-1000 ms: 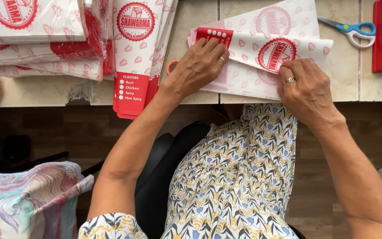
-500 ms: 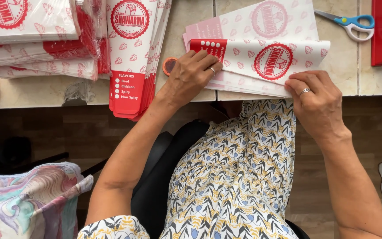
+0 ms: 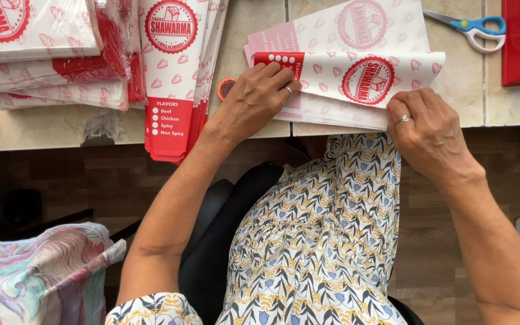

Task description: Folding the top edges of paper shawarma bags and stacking them neatly

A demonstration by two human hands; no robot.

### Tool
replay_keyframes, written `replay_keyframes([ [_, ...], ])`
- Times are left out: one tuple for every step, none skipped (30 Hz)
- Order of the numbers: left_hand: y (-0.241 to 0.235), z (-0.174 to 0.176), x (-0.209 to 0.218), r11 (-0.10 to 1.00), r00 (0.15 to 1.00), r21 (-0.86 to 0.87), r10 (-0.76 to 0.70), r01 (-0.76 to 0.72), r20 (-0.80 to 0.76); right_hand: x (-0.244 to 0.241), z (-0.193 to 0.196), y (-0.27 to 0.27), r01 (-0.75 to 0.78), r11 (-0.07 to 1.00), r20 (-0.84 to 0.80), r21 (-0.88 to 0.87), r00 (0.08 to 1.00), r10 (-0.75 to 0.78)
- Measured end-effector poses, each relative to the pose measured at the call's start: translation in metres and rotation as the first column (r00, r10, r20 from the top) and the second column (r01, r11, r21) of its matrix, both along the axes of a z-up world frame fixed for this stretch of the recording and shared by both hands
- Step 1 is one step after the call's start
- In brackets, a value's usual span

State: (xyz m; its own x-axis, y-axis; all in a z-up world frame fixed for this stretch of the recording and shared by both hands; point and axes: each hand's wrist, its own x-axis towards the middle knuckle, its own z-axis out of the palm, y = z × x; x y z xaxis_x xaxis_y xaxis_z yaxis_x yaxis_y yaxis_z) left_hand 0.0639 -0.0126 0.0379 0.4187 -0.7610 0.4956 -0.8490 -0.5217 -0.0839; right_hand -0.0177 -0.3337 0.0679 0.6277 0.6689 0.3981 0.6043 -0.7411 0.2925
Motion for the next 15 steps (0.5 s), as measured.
replay_keyframes([
  [0.0,0.001,-0.002,1.0,1.0,0.0,0.0,0.0,0.001,-0.001,0.004,0.003,0.0,1.0,0.001,0.0,1.0,0.0],
  [0.0,0.001,-0.003,1.0,1.0,0.022,0.011,-0.011,0.025,-0.002,0.008,0.006,-0.003,1.0,-0.008,0.002,1.0,0.003],
  [0.001,0.002,-0.004,0.999,0.998,0.046,0.026,-0.028,0.049,-0.001,0.011,0.01,-0.01,1.0,-0.018,0.006,1.0,0.01],
  [0.003,0.002,-0.004,0.998,0.998,0.048,0.03,-0.032,0.05,-0.002,0.011,0.01,-0.014,1.0,-0.016,0.008,1.0,0.014],
  [0.003,0.001,-0.005,1.0,0.999,0.014,0.014,-0.014,0.043,-0.004,0.01,0.009,-0.025,0.998,-0.044,0.053,0.999,0.027],
  [0.004,0.0,-0.006,1.0,0.999,-0.019,-0.003,0.004,0.037,-0.006,0.01,0.008,-0.034,0.995,-0.071,0.099,0.997,0.041],
  [0.004,-0.001,-0.005,1.0,0.999,-0.018,-0.003,0.003,0.033,-0.008,0.005,0.003,-0.034,0.994,-0.074,0.1,0.996,0.041],
  [0.004,-0.001,-0.004,0.999,0.999,-0.035,-0.002,0.003,0.034,-0.01,0.001,-0.003,-0.012,0.986,-0.12,0.168,0.992,0.032],
  [0.004,-0.002,-0.003,0.999,0.999,-0.052,-0.003,0.005,0.035,-0.012,-0.004,-0.008,0.016,0.972,-0.165,0.233,0.986,0.024],
  [0.004,-0.003,-0.002,0.999,0.999,-0.051,-0.005,0.007,0.033,-0.014,-0.005,-0.01,0.018,0.972,-0.167,0.234,0.986,0.022],
  [0.004,-0.003,-0.001,0.999,1.0,-0.048,-0.001,0.001,-0.006,-0.015,-0.006,-0.013,0.024,0.963,-0.188,0.268,0.982,0.028],
  [0.004,-0.003,0.0,0.999,0.999,-0.045,0.003,-0.005,-0.044,-0.016,-0.007,-0.015,0.031,0.953,-0.209,0.301,0.977,0.034],
  [0.003,-0.004,0.001,0.999,0.999,-0.046,0.003,-0.005,-0.046,-0.017,-0.008,-0.015,0.032,0.953,-0.211,0.301,0.977,0.033],
  [0.002,-0.004,0.001,0.998,0.996,-0.059,-0.002,-0.003,-0.089,-0.017,-0.008,-0.015,0.028,0.953,-0.207,0.302,0.978,0.037],
  [0.001,-0.005,0.002,0.997,0.992,-0.073,-0.008,-0.001,-0.13,-0.016,-0.008,-0.015,0.024,0.953,-0.202,0.304,0.979,0.04],
])
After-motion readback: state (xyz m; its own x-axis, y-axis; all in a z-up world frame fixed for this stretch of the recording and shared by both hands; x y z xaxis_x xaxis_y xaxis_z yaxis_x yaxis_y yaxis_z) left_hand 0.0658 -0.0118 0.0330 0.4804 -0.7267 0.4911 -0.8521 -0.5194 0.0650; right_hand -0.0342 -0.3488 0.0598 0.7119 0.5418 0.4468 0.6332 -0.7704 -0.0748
